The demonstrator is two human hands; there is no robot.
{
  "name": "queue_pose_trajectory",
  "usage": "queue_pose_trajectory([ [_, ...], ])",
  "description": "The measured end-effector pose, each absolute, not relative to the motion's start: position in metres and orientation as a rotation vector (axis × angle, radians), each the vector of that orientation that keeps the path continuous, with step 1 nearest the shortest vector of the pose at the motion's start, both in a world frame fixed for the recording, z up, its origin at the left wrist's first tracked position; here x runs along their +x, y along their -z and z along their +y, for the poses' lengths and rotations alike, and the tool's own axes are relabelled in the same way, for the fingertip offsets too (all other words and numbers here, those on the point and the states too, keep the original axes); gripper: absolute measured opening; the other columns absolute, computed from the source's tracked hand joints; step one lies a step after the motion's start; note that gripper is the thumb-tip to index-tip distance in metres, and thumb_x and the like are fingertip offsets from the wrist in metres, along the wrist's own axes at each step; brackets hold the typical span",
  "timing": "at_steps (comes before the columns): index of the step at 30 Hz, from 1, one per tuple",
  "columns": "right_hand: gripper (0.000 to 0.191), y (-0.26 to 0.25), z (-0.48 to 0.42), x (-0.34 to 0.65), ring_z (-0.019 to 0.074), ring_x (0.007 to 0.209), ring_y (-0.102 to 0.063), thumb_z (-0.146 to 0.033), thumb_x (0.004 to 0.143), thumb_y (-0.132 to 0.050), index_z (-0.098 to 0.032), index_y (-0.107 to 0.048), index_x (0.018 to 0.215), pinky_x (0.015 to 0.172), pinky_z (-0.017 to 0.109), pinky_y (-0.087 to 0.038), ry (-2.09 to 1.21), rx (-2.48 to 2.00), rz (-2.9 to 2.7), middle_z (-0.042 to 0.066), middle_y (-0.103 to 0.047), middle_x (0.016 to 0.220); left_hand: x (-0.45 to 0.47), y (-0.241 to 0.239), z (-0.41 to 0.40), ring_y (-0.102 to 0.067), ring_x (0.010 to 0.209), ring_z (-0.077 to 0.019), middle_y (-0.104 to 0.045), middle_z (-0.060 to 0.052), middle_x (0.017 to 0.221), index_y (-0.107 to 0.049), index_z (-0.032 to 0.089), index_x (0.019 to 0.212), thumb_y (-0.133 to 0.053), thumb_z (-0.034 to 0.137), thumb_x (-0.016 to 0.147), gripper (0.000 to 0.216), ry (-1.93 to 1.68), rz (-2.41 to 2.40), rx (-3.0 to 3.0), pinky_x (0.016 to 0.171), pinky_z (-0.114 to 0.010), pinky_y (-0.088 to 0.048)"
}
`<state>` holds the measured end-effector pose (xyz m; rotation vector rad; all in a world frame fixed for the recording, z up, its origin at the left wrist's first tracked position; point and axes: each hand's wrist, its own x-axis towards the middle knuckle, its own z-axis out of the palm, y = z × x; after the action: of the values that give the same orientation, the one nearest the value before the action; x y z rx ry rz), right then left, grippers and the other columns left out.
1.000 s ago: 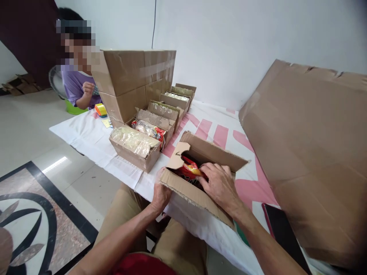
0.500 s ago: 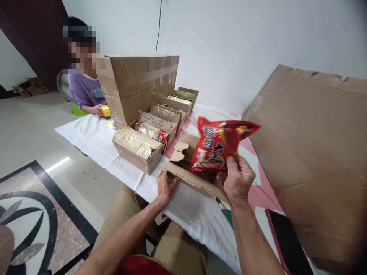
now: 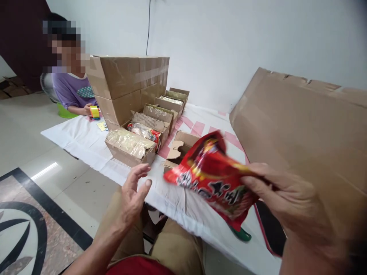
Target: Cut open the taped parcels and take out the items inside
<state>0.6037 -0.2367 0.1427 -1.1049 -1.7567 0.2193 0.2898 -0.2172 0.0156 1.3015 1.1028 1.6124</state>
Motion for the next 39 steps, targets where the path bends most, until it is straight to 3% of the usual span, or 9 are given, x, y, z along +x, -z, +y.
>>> queue_pose_trajectory([
  [4,0.02,-0.159,-0.227,0.559,0.0224,0.078,-0.072,-0.033,0.1,-0.059,-0.03,-0.078,0.097,0.077,0.04,-0.057,-0.159,-1.068,-2.273,0.003,-0.079,0.086,0.279,-0.061,-0.225,-0.072,0.119,-0.0355,-0.074,-0.014,0.13,-0.07,0.023,0.132,-0.09,0.059,0.07,0.074,-1.227,0.71,1.164,0.097,-0.044,-0.062],
  [8,0.018,-0.159,-0.229,0.542,0.0266,0.1,-0.073,-0.036,0.099,-0.065,-0.028,-0.077,0.107,0.096,0.046,-0.053,0.034,-1.054,-2.254,0.007,-0.08,0.103,0.288,-0.069,-0.225,-0.079,0.097,-0.0304,-0.082,-0.012,0.108,-0.075,0.018,0.115,-0.093,0.046,0.071,0.054,-1.165,0.735,1.013,0.086,-0.041,-0.066],
  [11,0.044,-0.142,-0.24,0.551,0.0324,0.127,-0.064,-0.053,0.092,-0.074,-0.029,-0.07,0.128,0.11,0.053,-0.047,-0.019,-1.116,-1.843,0.01,-0.072,0.133,0.287,-0.064,-0.221,-0.08,0.082,-0.0263,-0.083,-0.009,0.099,-0.074,0.017,0.112,-0.094,0.046,0.07,0.055,-1.267,0.752,0.881,0.077,-0.038,-0.067],
  [13,0.061,-0.122,-0.244,0.556,0.0319,0.124,-0.067,-0.065,0.09,-0.071,-0.027,-0.064,0.137,0.102,0.05,-0.054,-0.368,-1.133,-1.671,0.012,-0.071,0.137,0.286,-0.063,-0.215,-0.08,0.08,-0.0253,-0.083,-0.009,0.099,-0.072,0.016,0.114,-0.095,0.045,0.068,0.059,-1.305,0.744,0.847,0.076,-0.038,-0.067],
  [16,0.061,-0.097,-0.237,0.55,0.0273,0.096,-0.077,-0.063,0.083,-0.077,-0.021,-0.068,0.127,0.081,0.041,-0.063,-0.784,-1.236,-1.511,0.011,-0.079,0.113,0.296,-0.068,-0.196,-0.08,0.078,-0.0235,-0.083,-0.009,0.097,-0.068,0.016,0.114,-0.096,0.043,0.065,0.063,-1.318,0.754,0.833,0.076,-0.037,-0.067],
  [21,0.042,-0.11,-0.212,0.542,0.0174,0.066,-0.069,-0.044,0.072,-0.087,-0.02,-0.07,0.102,0.062,0.032,-0.061,-0.645,-1.18,-1.191,0.001,-0.076,0.082,0.325,-0.095,-0.157,-0.078,0.078,-0.0215,-0.081,-0.007,0.095,-0.061,0.018,0.109,-0.096,0.049,0.061,0.067,-1.3,0.665,0.883,0.077,-0.038,-0.067],
  [26,0.044,-0.154,-0.208,0.557,0.0164,0.069,-0.068,-0.042,0.069,-0.091,-0.024,-0.068,0.101,0.066,0.033,-0.063,-0.497,-1.052,-1.158,-0.001,-0.074,0.085,0.337,-0.137,-0.137,-0.078,0.086,-0.0216,-0.08,-0.006,0.096,-0.061,0.018,0.106,-0.094,0.026,0.059,0.058,-1.269,0.524,1.082,0.087,-0.041,-0.065],
  [33,0.035,-0.172,-0.202,0.579,0.0161,0.068,-0.066,-0.053,0.079,-0.083,-0.023,-0.073,0.095,0.057,0.029,-0.056,-0.557,-1.031,-1.266,-0.002,-0.073,0.083,0.348,-0.175,-0.121,-0.079,0.091,-0.0233,-0.079,-0.003,0.098,-0.056,0.018,0.115,-0.086,0.02,0.065,0.058,-1.329,0.412,1.168,0.089,-0.045,-0.065],
  [39,0.027,-0.191,-0.188,0.573,0.02,0.08,-0.068,-0.046,0.085,-0.08,-0.023,-0.074,0.099,0.077,0.037,-0.058,-0.327,-1.014,-1.27,0.0,-0.073,0.089,0.353,-0.204,-0.103,-0.076,0.111,-0.0315,-0.078,-0.008,0.108,-0.055,0.016,0.128,-0.086,0.011,0.069,0.067,-1.42,0.365,1.239,0.098,-0.05,-0.063],
])
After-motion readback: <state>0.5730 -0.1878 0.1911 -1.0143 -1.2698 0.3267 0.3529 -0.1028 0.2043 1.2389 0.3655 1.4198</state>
